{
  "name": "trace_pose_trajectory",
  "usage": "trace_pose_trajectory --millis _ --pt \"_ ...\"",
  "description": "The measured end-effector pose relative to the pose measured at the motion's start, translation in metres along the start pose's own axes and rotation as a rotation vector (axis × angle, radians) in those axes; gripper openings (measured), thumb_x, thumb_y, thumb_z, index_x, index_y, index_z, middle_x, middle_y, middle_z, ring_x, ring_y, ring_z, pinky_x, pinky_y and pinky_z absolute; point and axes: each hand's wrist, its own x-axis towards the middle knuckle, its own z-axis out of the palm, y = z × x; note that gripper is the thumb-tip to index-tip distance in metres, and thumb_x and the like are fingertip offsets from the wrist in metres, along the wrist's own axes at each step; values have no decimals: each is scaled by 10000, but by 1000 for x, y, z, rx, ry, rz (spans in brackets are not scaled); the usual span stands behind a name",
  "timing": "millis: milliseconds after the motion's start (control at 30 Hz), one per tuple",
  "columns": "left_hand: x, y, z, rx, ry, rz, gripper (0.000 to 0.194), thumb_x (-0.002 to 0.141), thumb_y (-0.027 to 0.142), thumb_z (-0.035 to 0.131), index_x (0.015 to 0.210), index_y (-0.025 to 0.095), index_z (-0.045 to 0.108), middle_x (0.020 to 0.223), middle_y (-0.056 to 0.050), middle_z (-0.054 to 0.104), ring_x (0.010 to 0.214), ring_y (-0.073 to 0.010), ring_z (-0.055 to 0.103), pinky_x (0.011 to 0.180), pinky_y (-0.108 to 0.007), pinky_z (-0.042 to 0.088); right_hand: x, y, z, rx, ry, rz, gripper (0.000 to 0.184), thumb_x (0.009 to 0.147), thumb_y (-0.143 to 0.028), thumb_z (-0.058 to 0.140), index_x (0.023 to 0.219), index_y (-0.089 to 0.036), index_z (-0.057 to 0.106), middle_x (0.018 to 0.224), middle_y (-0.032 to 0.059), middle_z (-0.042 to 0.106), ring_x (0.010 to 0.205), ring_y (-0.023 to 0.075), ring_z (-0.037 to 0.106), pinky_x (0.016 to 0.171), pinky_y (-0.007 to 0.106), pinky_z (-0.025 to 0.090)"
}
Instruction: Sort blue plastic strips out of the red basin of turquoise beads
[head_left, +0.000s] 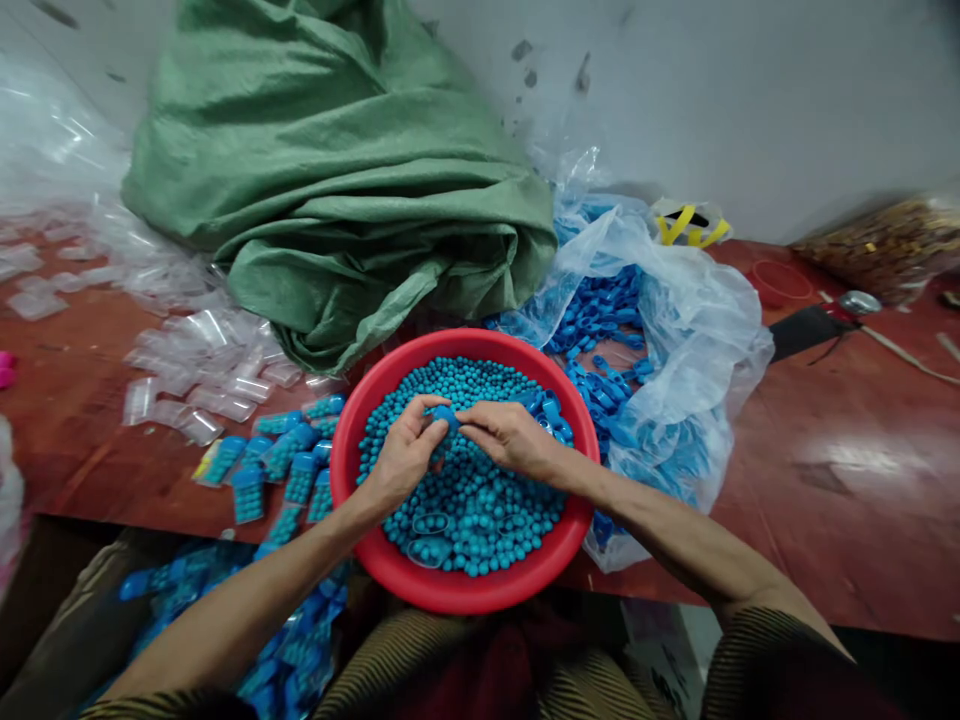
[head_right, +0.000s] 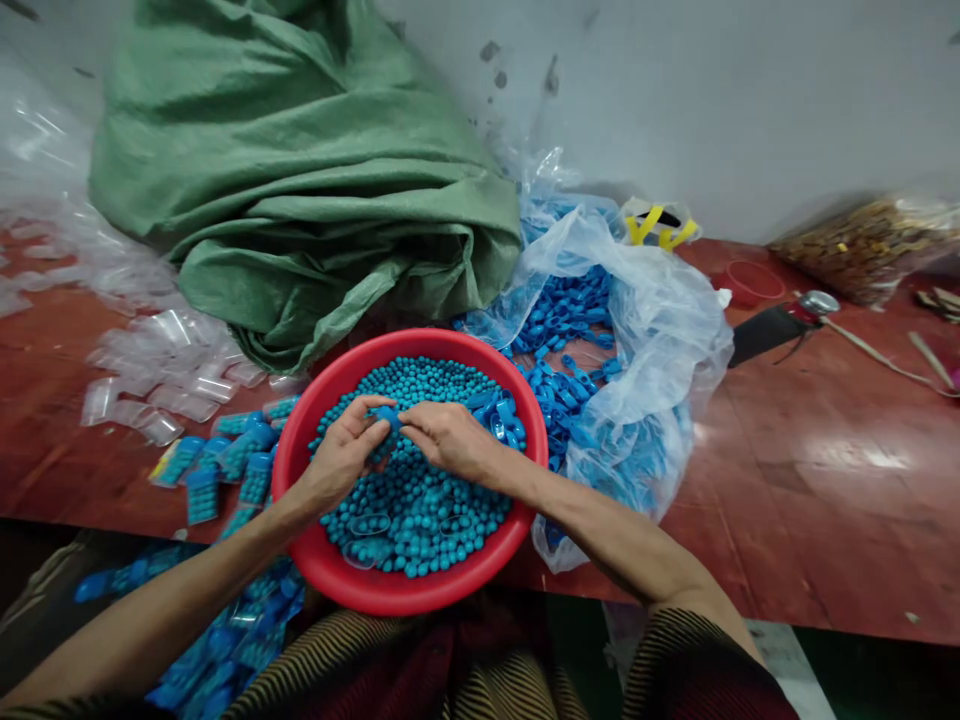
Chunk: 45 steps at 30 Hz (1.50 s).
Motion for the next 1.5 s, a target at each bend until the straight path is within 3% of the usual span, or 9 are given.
trace_pose_trajectory --millis 233,367,500,633,733,900,1100,1267,1500 --pt "0 17 -9 12 -166 14 380 805 421 579 1086 211 433 644 56 538 462 -79 538 382 -162 367 23 -4 -28 659 -110 407 418 820 -213 537 1230 -163 476 870 9 568 663 120 641 536 265 561" --pt "3 14 -2 38 -44 60 417 803 387 586 1151 225 423 701 45 552 433 -79 527 367 -184 380 26 -6 -15 388 22 356 400 865 -230 489 1261 -170 468 935 42 613 711 134 643 650 310 562" --pt "16 19 6 80 54 182 467 808 342 582 1241 229 446 854 -2 612 601 -104 581 530 -221 474 30 -23 -16 -118 -105 155 490 856 -331 541 1290 -121 453 1155 143 582 1062 261 576 897 436 479" --pt "31 34 11 44 3 282 433 804 312 585 1201 186 467 1176 -57 576 1049 -166 561 923 -294 448 39 -33 -22 -419 -148 175 830 795 -439 604 1444 -118 198 1299 209 440 1061 320 566 825 456 494" --pt "37 41 15 -14 -16 265 361 814 317 573 1133 185 466 1086 -38 600 1032 -153 562 933 -292 434 44 -30 -22 -534 -106 135 849 813 -469 557 1456 -121 124 1279 205 437 1039 308 571 808 431 492" --pt "38 39 22 -80 96 290 266 789 329 603 980 202 469 864 17 580 820 -116 572 765 -237 465 46 -25 -18 -621 -58 41 837 799 -513 542 1428 -100 175 1207 205 461 943 294 579 707 411 506" --pt "31 26 16 136 137 361 178 767 295 616 874 197 513 725 40 525 684 -103 511 637 -210 425 35 -26 5 -681 -85 161 829 810 -581 482 1392 -43 238 1146 224 472 848 275 584 618 380 505" --pt "24 11 3 278 109 318 203 789 337 564 922 188 525 829 7 573 739 -128 532 681 -249 449 27 -31 27 -601 -121 247 798 852 -536 444 1441 -89 143 1165 213 467 850 261 594 619 374 514" --pt "0 24 -45 193 109 102 365 762 410 621 1065 235 519 768 31 587 581 -101 512 536 -226 434 26 -21 -12 -371 -144 157 708 875 -473 495 1457 -183 215 1329 154 470 1109 268 544 851 391 479"
